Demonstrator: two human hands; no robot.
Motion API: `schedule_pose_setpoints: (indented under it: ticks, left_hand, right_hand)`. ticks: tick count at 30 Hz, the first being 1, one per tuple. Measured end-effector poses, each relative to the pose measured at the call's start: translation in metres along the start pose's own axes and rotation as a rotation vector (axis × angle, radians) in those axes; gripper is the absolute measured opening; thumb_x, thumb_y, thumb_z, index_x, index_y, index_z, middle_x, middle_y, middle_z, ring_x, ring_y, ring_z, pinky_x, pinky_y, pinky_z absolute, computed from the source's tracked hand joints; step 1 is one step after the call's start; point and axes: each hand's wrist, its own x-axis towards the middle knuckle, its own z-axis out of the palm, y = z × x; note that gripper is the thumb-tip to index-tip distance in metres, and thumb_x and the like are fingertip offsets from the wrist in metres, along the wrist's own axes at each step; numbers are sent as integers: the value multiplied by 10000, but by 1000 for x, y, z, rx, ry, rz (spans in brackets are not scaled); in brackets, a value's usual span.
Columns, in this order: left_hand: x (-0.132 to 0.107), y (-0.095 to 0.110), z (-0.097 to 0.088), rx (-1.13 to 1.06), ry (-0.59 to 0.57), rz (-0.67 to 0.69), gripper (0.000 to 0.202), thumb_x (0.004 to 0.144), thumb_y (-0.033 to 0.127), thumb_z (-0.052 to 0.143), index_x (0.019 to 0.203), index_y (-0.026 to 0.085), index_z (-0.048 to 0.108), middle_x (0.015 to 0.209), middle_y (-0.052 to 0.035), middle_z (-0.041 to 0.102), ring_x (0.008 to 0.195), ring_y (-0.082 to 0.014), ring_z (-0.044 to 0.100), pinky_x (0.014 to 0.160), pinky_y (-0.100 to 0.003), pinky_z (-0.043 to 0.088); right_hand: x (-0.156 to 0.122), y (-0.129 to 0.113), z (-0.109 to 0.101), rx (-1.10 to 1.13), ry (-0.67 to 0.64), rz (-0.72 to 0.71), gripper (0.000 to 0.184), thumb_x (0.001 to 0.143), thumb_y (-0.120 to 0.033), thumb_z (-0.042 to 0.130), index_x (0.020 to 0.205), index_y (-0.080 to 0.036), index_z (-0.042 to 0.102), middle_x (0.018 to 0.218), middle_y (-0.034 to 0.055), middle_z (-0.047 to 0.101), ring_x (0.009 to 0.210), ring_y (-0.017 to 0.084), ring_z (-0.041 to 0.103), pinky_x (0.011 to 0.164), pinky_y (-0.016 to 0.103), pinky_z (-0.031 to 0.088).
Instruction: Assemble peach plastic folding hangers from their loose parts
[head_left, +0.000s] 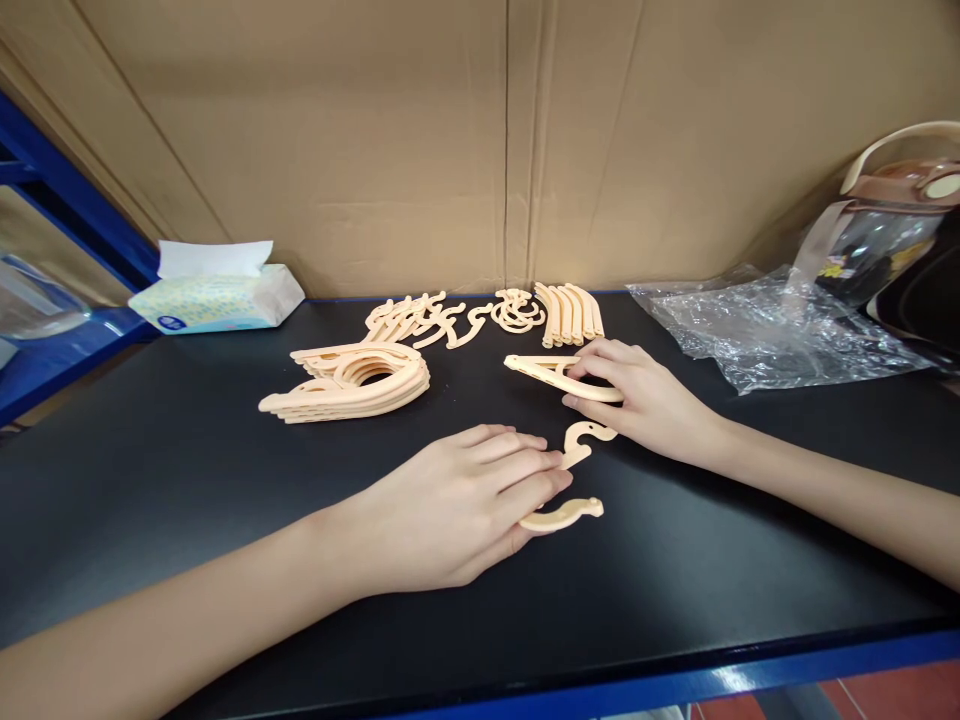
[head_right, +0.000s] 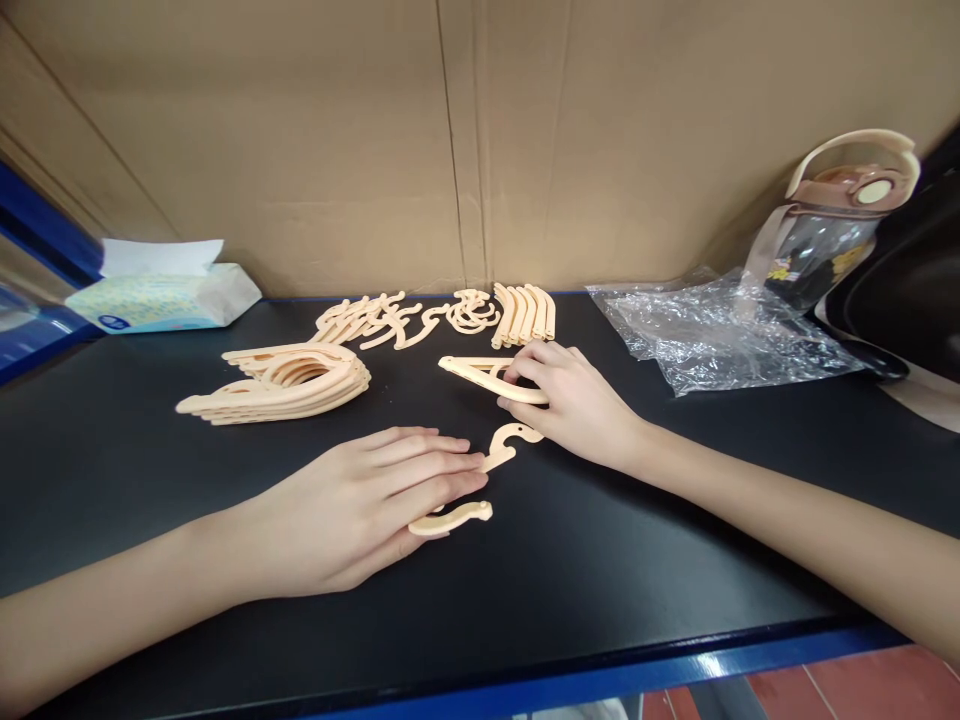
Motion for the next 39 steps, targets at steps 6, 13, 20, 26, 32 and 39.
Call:
schedule_pose_setpoints:
  ticks: [6,13,20,26,32,39]
  left_hand:
    - [3,2,-3,33,23,-25,275,991,213,392,1134,115,606,1070,-87,705,1026,-234,629,937,-377,468]
    - [2,0,-2,-19,61,-69,268,1004,207,353,1072,138,603,993,-75,679,913,-206,614,919,-377,455]
    - [-1,1,-2,1,206,-104,253,967,106,300,1064,145,531,878,-44,600,714,-148,560,598,-248,418]
    - [-2,0,-1,25,222,-240,221,1017,267,341,955,176,533,796,10,526,560,-98,495,474,-215,330]
    - [-1,-2,2,-1,192,-290,292,1027,406,368,911,187,522,798,27,529,542,-83,498,480,-207,321]
    - [-1,-5,5,-29,129,-348,259,1019,364,410,884,183,537,789,29,535,594,-101,529,513,-221,325]
  right_hand:
    - [-1,0,0,-26,-9,-2,163,938,-381,543,951,-223,582,1036,64,610,1009,236,573,875,410,421]
    - [-1,-1,-1,-25,-7,-14,149,939,-370,531,936,-225,567,1037,68,608,1020,244,582,876,408,425]
    - [0,-1,-1,-17,-31,-5,165,945,-374,517,891,-221,552,1035,71,594,995,242,573,868,414,420]
    - [0,-1,-1,2,-34,8,216,940,-380,525,801,-216,511,1036,68,584,988,237,565,873,417,416]
    - [0,-1,-1,15,-31,4,230,938,-371,535,771,-220,485,1037,65,591,1006,239,566,875,416,424]
    - [0,1,-1,80,-54,41,246,927,-419,567,802,-222,488,1070,56,579,1043,240,548,908,411,422]
